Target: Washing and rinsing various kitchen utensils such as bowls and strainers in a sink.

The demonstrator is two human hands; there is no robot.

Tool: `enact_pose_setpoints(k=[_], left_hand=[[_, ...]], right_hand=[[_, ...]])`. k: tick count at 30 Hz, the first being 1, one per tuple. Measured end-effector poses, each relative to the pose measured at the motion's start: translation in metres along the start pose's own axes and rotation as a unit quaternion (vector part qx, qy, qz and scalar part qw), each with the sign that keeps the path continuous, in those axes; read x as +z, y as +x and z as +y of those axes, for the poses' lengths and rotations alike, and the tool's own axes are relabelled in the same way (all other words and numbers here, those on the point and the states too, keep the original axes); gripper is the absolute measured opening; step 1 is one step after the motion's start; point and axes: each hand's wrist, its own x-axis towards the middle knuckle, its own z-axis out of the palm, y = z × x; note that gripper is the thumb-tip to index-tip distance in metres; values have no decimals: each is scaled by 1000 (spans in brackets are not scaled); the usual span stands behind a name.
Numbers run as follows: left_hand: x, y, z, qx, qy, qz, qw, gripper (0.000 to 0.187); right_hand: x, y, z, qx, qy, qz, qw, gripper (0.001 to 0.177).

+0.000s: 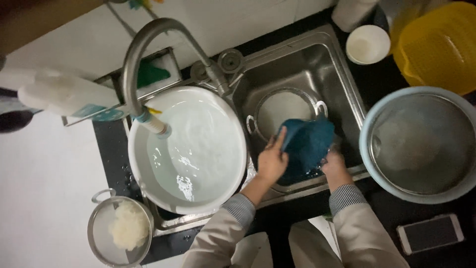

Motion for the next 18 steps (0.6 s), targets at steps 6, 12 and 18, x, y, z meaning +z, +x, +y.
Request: enact_pose_setpoints(k=[6,12,18], left_hand=[[18,-26,22,118,72,-36,990,97],[33,-50,25,276,56,151,948,77],[27,-79,11,318,38,26,947,107]], right_hand=[[-52,-76,-71,153,549,31,821,35],[-85,-129,-119,132,566,8,814,33],[-105,-160,-134,109,589,-9,801,42]])
